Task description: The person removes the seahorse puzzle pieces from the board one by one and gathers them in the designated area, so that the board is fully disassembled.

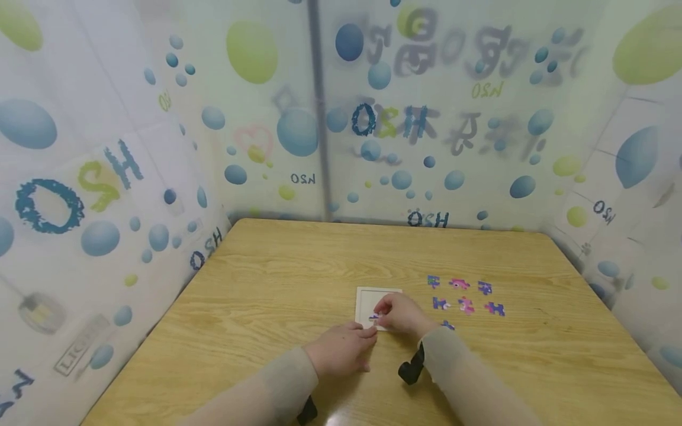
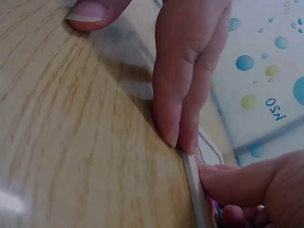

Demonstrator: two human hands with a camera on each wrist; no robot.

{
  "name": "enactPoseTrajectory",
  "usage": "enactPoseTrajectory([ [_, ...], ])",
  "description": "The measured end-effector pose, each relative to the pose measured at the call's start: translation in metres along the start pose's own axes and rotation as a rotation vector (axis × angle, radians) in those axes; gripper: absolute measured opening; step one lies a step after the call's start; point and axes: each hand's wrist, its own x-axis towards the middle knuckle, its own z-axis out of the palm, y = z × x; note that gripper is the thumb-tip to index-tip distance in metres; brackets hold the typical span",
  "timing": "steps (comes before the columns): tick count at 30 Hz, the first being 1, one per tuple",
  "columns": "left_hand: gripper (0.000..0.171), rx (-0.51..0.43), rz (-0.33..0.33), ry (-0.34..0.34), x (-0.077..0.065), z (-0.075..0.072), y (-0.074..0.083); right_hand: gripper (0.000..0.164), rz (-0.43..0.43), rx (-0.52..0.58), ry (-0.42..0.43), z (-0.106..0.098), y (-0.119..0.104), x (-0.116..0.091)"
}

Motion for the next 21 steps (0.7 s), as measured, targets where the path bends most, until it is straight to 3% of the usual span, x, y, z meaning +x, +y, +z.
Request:
enactPoseTrajectory([
  [8,0.057,0.062,0.068,0.026,0.006,0.000,0.004,0.018,0.015,0.017,-0.014,0.001,0.000,0.000],
  [21,0.061,0.003,0.040,-0.010,0.014,0.001,0.004,0.016,0.005,-0.017,-0.019,-0.003,-0.008,-0.003],
])
